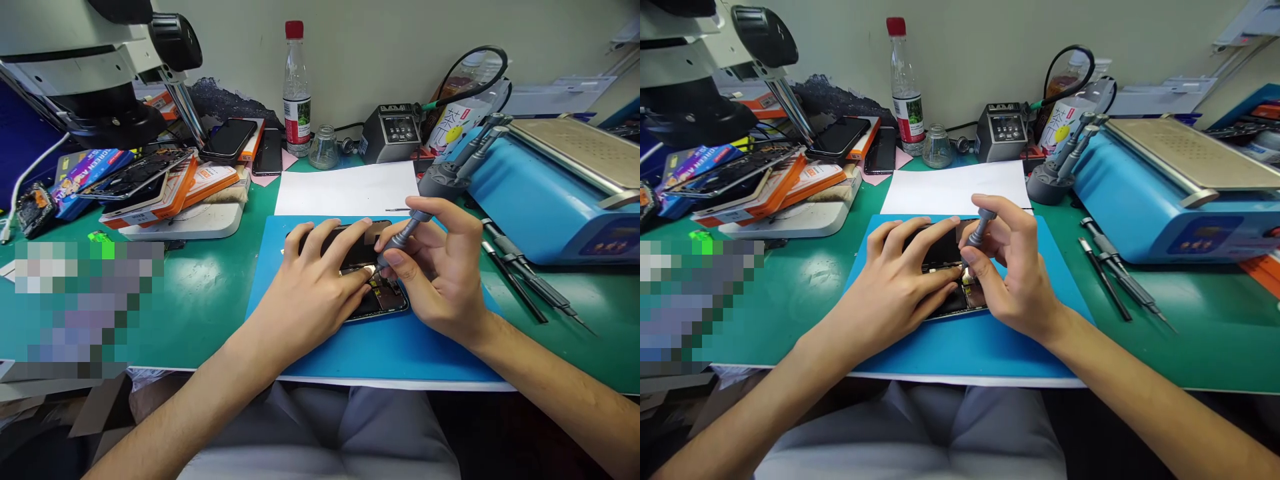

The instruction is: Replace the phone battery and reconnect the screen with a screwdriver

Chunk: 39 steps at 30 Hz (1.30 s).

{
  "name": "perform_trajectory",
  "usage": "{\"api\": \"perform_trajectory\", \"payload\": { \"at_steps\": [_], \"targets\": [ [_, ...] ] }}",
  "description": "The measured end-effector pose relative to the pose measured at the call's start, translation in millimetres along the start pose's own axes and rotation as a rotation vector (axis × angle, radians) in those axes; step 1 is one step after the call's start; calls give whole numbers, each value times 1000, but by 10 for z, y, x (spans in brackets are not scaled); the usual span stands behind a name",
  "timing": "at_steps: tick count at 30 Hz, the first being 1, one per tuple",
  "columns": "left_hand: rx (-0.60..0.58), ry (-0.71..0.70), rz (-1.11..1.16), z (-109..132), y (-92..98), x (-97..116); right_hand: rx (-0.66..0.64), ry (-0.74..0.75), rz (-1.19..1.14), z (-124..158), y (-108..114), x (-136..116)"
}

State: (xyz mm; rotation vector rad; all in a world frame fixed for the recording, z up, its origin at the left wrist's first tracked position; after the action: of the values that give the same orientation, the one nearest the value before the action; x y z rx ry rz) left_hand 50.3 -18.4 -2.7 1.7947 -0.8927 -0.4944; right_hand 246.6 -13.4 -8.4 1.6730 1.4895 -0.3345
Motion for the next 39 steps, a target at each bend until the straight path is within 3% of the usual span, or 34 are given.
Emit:
{"api": "perform_trajectory", "payload": {
  "at_steps": [39],
  "targets": [
    [-17, 10, -34, -16, 7, 10, -1, -9, -69, 7, -13, -66]
  ]
}}
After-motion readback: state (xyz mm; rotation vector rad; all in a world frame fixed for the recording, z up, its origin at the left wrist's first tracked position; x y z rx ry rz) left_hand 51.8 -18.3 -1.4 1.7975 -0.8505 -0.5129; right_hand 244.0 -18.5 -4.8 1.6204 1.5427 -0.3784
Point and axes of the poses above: each hand's wrist, its own z-axis away from the middle knuckle, its own y-axis out of the back of the hand, x = y × z, the point moved 2 cm from there along -z, towards the middle knuckle, and after that the axes turned 6 degrees about -x, right-handed, at the moved point
